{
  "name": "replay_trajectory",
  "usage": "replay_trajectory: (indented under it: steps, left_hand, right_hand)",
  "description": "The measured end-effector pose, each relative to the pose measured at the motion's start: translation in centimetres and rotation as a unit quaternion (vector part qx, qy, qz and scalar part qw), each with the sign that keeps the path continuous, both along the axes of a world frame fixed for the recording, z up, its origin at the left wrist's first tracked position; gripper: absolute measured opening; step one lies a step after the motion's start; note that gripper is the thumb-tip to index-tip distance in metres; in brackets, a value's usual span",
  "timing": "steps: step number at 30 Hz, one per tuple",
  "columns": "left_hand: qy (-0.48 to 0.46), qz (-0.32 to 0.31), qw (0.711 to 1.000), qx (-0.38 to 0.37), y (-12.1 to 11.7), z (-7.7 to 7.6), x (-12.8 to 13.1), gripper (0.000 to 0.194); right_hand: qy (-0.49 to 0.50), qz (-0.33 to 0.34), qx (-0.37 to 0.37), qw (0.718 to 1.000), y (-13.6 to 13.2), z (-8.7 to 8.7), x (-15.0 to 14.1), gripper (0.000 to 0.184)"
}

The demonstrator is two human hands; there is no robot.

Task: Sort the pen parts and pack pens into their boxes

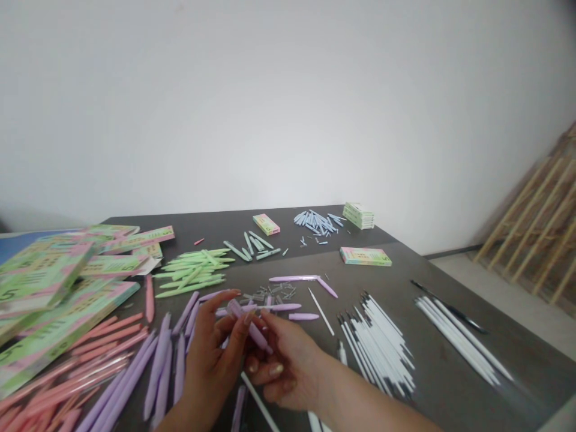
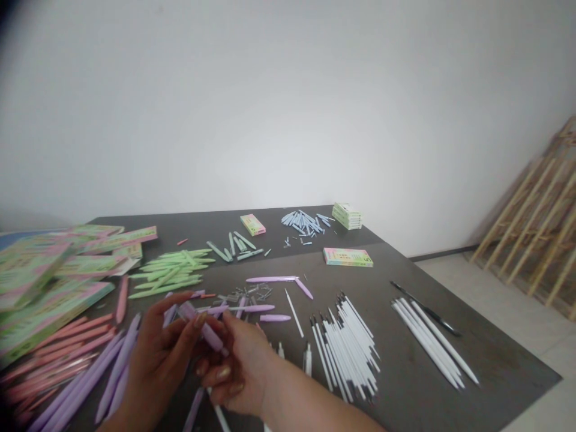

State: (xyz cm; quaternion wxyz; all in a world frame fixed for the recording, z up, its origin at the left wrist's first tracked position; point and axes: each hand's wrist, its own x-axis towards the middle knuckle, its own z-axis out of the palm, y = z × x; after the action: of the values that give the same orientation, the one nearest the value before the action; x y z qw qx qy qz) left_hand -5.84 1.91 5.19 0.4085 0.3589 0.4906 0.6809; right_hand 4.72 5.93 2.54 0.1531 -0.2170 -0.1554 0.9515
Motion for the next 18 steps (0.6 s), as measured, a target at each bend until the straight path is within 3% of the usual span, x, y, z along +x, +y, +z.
replay_trajectory:
  steps: [6,14,18]
  left_hand:
    - [0.031,0.005,0.999,0.024,0.5,0.3,-0.7,0.04]
    - [0.086,-0.004,0.996,-0.001,1.5,-1.2,-1.9,0.031]
    - [0.049,-0.011,0.999,-0.018,1.6,-1.7,-2.0,0.028]
  right_hand:
    - [-0.007,0.001,0.017,1.0,-0.2,0.2,0.1,0.053]
    - [-0.001,-0.013,0.042,0.999,-0.4,0.7,0.5,0.054]
    - [0.0,-0.026,0.053,0.998,-0.4,0.9,0.6,0.054]
